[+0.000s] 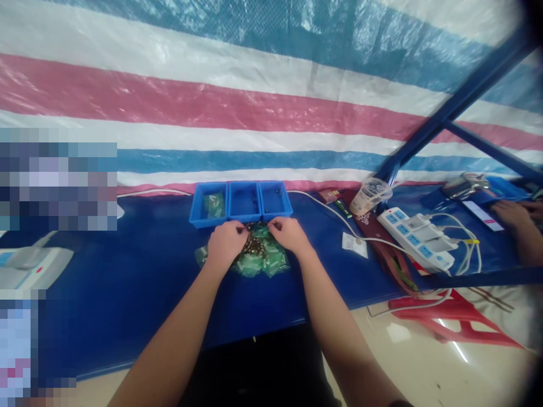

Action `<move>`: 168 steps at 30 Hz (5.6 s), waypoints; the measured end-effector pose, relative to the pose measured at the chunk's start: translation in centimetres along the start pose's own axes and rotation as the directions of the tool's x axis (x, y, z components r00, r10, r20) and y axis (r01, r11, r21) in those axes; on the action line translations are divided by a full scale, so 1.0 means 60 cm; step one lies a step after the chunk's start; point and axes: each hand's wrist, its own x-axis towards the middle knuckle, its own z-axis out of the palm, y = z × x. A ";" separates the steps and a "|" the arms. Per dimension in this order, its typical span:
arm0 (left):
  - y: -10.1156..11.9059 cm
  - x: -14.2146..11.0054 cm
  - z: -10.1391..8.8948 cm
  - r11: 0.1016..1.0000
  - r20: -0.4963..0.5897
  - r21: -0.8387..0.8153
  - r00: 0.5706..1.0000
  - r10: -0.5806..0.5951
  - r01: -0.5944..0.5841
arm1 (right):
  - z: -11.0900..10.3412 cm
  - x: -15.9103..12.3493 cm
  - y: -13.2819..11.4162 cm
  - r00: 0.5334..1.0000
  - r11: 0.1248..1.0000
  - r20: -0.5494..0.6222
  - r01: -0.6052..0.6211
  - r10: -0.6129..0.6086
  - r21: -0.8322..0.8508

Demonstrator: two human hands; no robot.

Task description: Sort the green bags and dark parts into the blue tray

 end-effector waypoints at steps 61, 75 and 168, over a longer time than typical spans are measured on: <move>-0.020 -0.014 0.001 0.802 -0.393 -0.377 0.864 0.314 -0.463 | 0.020 0.003 -0.029 0.960 0.783 -0.187 0.280 -0.210 0.555; -0.022 -0.018 0.001 0.801 -0.323 -0.418 0.895 0.309 -0.428 | 0.025 0.003 -0.025 0.947 0.725 -0.193 0.321 -0.257 0.610; -0.017 -0.019 -0.006 0.807 -0.304 -0.374 0.882 0.359 -0.458 | 0.034 0.004 -0.034 0.965 0.693 -0.208 0.258 -0.158 0.673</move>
